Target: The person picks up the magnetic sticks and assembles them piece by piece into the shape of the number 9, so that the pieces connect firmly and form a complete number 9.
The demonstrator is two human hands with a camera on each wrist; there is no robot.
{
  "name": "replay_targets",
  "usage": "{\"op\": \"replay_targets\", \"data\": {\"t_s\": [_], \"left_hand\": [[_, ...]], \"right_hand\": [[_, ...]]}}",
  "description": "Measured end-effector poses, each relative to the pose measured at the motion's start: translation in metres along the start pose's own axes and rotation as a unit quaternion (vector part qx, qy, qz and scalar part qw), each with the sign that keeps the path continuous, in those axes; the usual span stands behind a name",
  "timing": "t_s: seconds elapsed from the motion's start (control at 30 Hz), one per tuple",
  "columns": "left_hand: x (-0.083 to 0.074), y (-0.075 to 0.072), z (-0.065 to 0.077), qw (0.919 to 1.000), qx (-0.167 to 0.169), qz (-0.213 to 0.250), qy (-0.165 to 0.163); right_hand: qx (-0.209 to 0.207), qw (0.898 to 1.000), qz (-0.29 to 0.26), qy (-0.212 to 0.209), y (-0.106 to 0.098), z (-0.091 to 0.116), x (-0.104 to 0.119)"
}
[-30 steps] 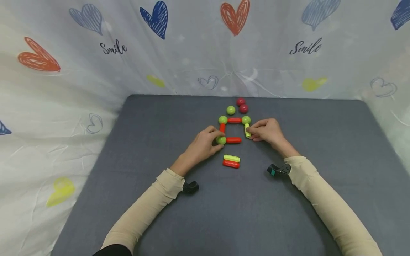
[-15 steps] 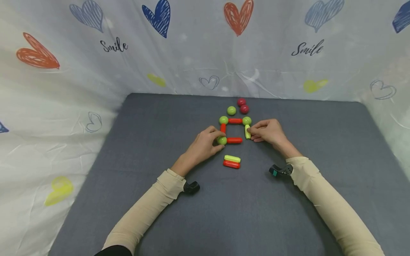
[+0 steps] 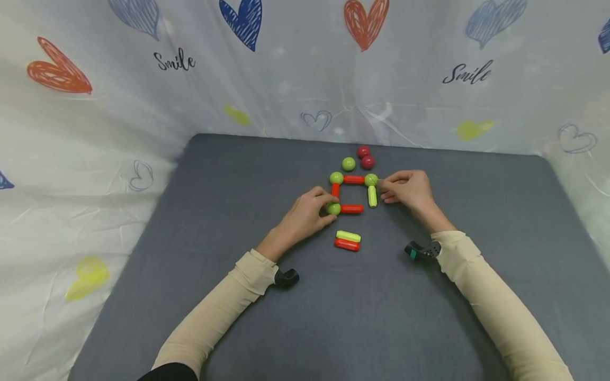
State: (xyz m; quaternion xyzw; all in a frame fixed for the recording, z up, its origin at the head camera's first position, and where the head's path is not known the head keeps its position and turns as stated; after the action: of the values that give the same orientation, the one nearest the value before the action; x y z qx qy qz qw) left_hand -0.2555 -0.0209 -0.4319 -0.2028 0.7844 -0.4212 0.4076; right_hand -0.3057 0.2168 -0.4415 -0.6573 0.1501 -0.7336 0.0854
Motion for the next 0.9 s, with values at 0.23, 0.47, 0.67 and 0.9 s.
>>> {"op": "replay_targets", "data": {"t_s": [0.23, 0.47, 0.67, 0.9], "left_hand": [[0.000, -0.003, -0.001, 0.9999, -0.005, -0.009, 0.001], [-0.002, -0.002, 0.000, 1.0000, 0.004, -0.008, -0.002], [-0.003, 0.000, 0.000, 0.9999, 0.009, -0.004, -0.008], [-0.002, -0.002, 0.000, 0.9999, 0.007, -0.001, -0.009]], "right_hand": [[-0.057, 0.985, 0.102, -0.125, -0.007, -0.022, 0.026], [-0.005, 0.954, 0.226, -0.196, 0.016, -0.051, 0.047], [0.040, 0.939, 0.271, -0.209, 0.032, -0.062, 0.047], [0.017, 0.938, 0.257, -0.232, 0.029, -0.057, 0.051]]}}
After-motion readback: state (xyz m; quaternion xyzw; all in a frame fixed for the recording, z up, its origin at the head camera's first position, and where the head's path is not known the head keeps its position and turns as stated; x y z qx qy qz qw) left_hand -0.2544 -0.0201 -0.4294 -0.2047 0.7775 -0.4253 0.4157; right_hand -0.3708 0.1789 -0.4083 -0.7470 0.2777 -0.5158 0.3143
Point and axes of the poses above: each hand's wrist, its own z-axis away from the middle knuckle, its own y-axis out of the palm, x = y × z, the point moved 8 cm from there along -z, towards the middle knuckle, and after that the axes turned 5 degrees about -x, right-handed, at the moved point
